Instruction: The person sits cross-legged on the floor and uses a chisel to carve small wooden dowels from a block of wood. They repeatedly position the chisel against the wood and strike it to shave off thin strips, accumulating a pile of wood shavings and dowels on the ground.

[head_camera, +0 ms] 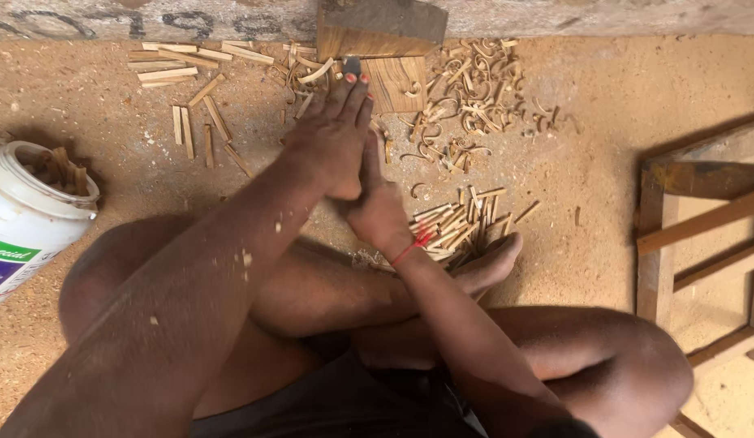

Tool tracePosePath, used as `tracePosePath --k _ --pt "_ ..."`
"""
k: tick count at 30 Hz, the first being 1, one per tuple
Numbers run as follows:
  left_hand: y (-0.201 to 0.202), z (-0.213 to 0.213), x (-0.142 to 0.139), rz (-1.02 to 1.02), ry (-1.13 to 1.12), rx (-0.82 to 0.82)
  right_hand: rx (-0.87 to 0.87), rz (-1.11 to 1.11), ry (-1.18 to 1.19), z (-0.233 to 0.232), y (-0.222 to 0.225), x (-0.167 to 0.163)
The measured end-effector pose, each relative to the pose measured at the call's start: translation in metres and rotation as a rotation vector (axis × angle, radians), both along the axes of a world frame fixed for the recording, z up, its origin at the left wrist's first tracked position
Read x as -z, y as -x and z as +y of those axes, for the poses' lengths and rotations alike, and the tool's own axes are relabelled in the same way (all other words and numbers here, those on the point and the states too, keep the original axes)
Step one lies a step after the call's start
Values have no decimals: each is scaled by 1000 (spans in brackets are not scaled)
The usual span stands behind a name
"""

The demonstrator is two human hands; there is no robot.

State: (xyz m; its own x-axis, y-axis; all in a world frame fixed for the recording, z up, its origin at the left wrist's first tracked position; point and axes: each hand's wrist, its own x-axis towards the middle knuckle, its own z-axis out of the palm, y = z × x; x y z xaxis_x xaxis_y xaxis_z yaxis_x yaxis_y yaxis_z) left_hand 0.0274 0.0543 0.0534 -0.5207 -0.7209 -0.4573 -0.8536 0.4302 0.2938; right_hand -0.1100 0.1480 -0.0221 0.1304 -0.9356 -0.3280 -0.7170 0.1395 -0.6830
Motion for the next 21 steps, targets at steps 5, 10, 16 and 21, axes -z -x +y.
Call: tracePosePath --k 5,10,16,21 --pt "14 2 -4 -31 21 21 69 -65 98 1 2 -4" --pt "11 60 -11 427 123 -22 192 -254 -7 21 21 -57" --pt "8 73 7 374 171 -72 86 -119 -31 56 22 -77" --pt "4 61 15 285 92 -56 -8 44 4 48 16 -63"
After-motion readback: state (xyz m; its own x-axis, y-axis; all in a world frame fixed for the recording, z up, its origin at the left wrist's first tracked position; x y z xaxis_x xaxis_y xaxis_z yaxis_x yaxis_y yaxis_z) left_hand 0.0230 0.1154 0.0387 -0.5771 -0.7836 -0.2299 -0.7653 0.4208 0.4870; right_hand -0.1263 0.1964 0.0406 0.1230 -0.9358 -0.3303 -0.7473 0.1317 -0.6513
